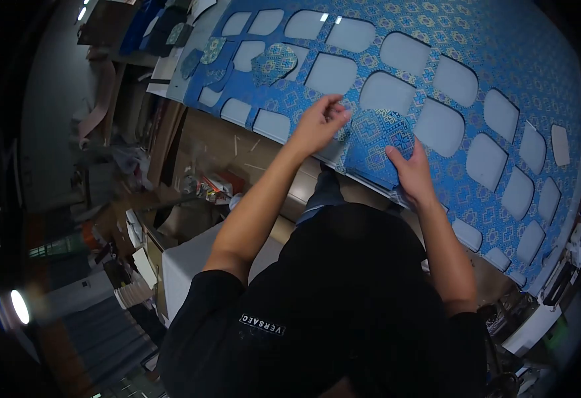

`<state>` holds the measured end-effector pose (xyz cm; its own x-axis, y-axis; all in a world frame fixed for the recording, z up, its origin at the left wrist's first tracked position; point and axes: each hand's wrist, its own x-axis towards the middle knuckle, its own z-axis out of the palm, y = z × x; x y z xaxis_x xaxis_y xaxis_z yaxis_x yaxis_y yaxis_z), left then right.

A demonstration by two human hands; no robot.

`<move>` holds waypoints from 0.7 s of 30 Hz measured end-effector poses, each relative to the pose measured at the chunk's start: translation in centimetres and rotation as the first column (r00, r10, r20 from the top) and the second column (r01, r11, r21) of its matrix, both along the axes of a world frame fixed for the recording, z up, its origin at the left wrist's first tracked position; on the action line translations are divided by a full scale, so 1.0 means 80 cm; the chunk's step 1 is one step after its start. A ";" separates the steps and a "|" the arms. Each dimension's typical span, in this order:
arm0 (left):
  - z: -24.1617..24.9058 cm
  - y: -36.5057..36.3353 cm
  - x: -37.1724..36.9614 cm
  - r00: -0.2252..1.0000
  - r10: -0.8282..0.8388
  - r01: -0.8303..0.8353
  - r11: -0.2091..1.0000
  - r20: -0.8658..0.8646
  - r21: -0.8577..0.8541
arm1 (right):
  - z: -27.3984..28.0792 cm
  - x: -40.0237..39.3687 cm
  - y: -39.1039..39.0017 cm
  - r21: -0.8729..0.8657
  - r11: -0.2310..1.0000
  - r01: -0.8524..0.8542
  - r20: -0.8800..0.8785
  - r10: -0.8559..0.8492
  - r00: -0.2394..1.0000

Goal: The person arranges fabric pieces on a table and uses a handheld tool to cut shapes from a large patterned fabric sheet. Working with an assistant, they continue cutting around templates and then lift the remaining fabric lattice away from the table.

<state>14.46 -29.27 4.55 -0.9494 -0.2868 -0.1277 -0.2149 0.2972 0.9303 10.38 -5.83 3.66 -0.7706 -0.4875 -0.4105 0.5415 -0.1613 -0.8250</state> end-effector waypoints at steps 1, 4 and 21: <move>-0.007 -0.044 -0.007 0.999 0.043 -0.047 0.987 -0.025 -0.153 | -0.003 0.004 -0.015 0.004 1.000 -0.009 0.000 0.009 1.000; -0.016 -0.176 -0.029 0.991 0.089 -0.126 0.840 -0.095 -0.527 | -0.010 0.011 -0.068 -0.004 1.000 0.010 0.029 -0.009 1.000; -0.072 -0.466 -0.094 0.985 0.127 -0.164 0.890 -0.115 -0.425 | -0.006 0.071 -0.266 0.172 0.937 0.303 0.076 -0.319 0.945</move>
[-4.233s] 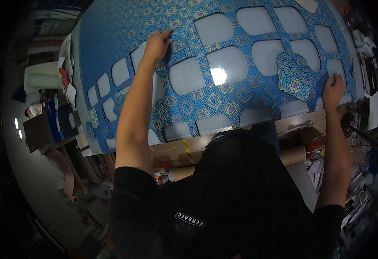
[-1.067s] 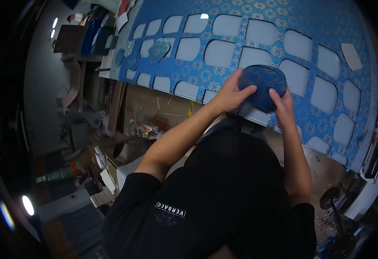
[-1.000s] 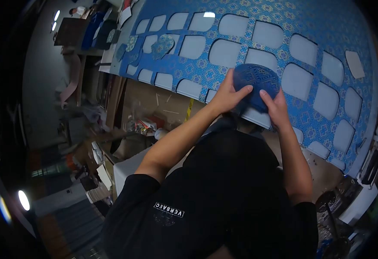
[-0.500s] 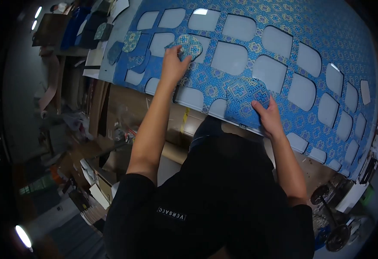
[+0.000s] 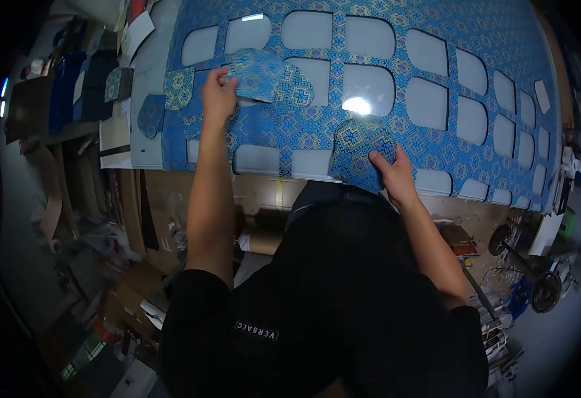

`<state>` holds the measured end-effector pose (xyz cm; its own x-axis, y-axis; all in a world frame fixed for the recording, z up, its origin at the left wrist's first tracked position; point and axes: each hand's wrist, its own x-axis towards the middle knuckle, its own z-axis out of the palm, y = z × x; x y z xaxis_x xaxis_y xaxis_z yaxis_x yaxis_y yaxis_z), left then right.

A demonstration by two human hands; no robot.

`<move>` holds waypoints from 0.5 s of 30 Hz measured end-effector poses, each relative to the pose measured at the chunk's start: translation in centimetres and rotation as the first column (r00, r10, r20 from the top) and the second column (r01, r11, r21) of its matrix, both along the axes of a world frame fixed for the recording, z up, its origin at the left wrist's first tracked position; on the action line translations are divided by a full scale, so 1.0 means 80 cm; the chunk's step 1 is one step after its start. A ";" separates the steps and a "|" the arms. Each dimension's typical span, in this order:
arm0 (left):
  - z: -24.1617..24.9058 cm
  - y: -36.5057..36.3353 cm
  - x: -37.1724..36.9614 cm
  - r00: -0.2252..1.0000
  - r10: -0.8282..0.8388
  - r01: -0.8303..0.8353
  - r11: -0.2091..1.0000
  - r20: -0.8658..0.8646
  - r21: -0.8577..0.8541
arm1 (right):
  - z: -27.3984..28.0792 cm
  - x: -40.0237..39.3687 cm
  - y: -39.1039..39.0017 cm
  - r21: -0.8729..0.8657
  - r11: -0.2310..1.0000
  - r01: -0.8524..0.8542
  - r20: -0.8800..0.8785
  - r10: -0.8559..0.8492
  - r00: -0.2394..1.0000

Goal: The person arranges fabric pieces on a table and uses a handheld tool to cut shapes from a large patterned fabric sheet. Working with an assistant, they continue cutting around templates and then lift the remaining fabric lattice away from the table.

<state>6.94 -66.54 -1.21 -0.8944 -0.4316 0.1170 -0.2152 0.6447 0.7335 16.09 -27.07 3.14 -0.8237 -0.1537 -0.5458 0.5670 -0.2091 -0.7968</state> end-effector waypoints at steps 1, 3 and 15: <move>0.002 -0.015 0.004 1.000 -0.003 0.003 1.000 0.001 0.005 | -0.005 0.000 0.001 0.005 1.000 0.003 0.001 -0.003 1.000; 0.012 -0.031 0.013 0.982 0.184 -0.178 0.836 0.041 0.520 | -0.021 -0.002 0.006 0.009 1.000 0.021 -0.008 -0.021 1.000; 0.018 0.061 -0.019 0.928 -0.195 0.308 0.879 0.316 -0.364 | -0.034 -0.023 0.017 0.035 0.995 -0.096 -0.015 0.096 0.995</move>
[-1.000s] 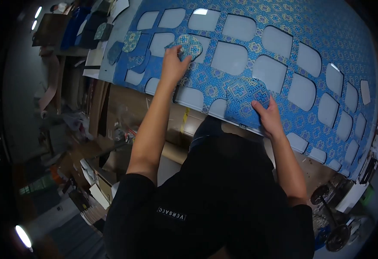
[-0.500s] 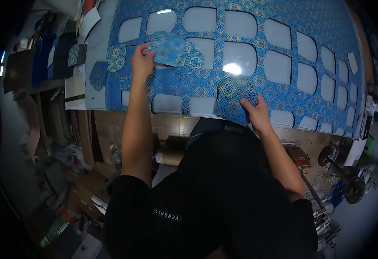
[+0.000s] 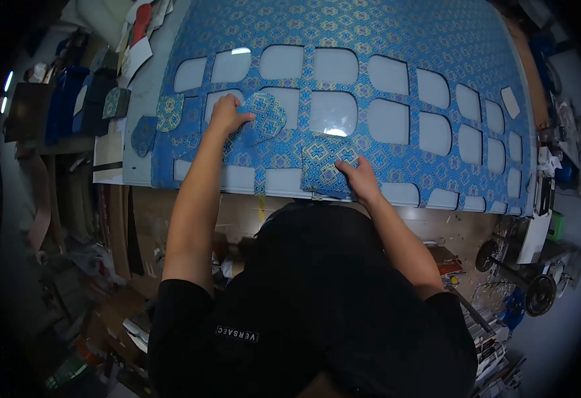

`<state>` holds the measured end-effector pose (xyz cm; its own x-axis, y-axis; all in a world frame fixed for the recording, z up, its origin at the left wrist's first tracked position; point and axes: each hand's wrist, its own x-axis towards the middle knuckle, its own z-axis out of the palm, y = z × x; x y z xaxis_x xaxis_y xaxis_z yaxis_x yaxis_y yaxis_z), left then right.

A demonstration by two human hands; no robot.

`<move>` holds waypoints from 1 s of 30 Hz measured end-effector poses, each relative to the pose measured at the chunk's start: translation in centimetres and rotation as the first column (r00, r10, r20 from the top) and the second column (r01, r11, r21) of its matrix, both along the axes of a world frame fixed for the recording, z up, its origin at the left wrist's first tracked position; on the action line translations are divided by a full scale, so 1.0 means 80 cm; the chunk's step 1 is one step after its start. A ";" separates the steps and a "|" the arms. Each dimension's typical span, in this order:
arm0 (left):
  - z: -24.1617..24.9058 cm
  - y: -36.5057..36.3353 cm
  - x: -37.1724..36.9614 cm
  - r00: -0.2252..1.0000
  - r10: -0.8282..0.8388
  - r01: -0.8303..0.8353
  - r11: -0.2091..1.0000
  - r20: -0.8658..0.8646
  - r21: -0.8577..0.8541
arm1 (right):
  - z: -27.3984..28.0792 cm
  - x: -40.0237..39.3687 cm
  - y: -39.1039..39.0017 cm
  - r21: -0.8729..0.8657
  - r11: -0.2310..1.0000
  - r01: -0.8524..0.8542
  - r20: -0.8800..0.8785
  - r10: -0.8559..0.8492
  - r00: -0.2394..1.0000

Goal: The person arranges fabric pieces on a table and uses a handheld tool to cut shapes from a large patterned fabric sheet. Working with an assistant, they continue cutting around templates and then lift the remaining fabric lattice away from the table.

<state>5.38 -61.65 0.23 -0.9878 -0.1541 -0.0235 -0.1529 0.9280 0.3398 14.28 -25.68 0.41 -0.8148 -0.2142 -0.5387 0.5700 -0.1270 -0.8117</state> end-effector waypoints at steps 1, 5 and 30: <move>0.008 0.004 -0.001 0.996 0.037 -0.041 0.998 0.076 0.054 | 0.003 0.000 0.002 0.011 1.000 -0.016 0.007 0.016 1.000; 0.006 -0.001 -0.001 0.953 -0.128 0.093 0.986 0.273 0.140 | -0.004 0.005 0.004 -0.074 0.997 0.039 0.003 -0.039 0.999; 0.039 0.088 0.123 0.809 -0.514 0.198 0.695 0.286 0.691 | 0.016 0.007 -0.058 0.244 0.970 0.017 -0.272 0.052 0.961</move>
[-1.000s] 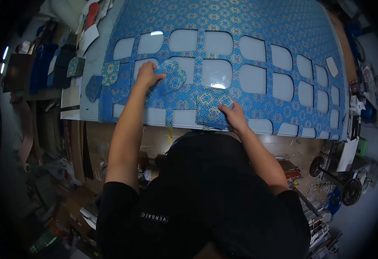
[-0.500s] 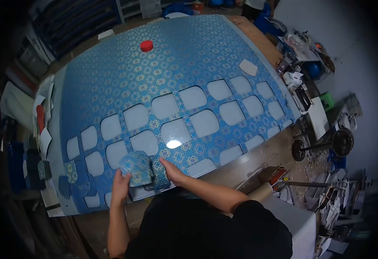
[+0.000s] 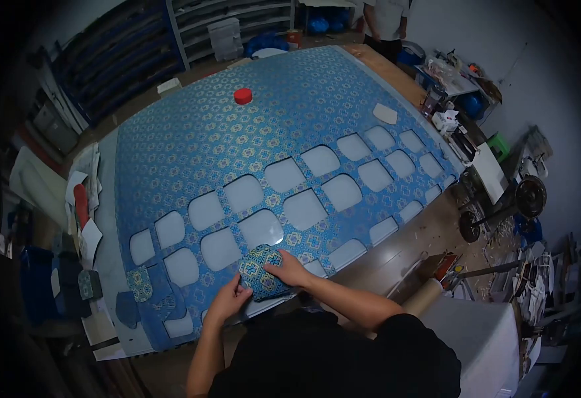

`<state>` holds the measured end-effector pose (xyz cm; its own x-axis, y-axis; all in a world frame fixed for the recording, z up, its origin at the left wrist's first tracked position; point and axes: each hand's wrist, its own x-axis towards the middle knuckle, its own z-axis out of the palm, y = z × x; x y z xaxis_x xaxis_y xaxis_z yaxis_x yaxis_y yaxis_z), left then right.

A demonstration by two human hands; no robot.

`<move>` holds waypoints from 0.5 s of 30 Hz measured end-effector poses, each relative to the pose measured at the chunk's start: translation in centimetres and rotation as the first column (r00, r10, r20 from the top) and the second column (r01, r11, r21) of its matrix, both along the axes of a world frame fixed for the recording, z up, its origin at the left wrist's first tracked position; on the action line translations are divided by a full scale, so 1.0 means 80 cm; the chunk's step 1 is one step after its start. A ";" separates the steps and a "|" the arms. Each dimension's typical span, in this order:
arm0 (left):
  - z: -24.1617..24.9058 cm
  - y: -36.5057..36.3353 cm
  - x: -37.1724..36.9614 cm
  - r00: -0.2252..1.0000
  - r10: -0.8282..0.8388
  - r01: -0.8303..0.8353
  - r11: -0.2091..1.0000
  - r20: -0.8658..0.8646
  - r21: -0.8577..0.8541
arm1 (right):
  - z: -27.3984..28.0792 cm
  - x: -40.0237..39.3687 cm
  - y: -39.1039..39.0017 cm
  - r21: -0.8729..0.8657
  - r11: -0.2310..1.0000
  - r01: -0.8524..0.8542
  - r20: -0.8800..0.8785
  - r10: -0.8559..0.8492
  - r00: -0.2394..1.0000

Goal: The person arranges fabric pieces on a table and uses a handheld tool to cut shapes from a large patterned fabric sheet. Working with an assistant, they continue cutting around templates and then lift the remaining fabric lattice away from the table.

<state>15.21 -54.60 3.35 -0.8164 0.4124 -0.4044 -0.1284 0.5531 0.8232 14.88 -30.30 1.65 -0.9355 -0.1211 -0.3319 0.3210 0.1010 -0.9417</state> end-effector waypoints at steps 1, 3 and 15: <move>0.004 -0.016 0.002 0.999 0.038 -0.038 0.999 0.007 0.030 | 0.011 -0.001 -0.012 -0.086 0.996 0.037 0.045 -0.033 0.998; 0.017 -0.061 0.006 0.999 0.045 -0.045 0.998 0.004 0.033 | 0.008 0.007 -0.039 -0.247 0.957 0.154 0.125 -0.126 0.984; 0.001 -0.402 -0.007 0.857 0.459 -0.491 0.866 -0.237 -0.099 | -0.032 0.030 -0.150 -0.158 0.899 0.409 0.098 -0.398 0.912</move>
<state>14.63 -86.75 3.43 -0.9661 -0.0987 -0.2386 -0.2502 0.5852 0.7713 17.25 -42.30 -0.89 -0.8944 0.2024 -0.3988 0.3579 -0.2107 -0.9097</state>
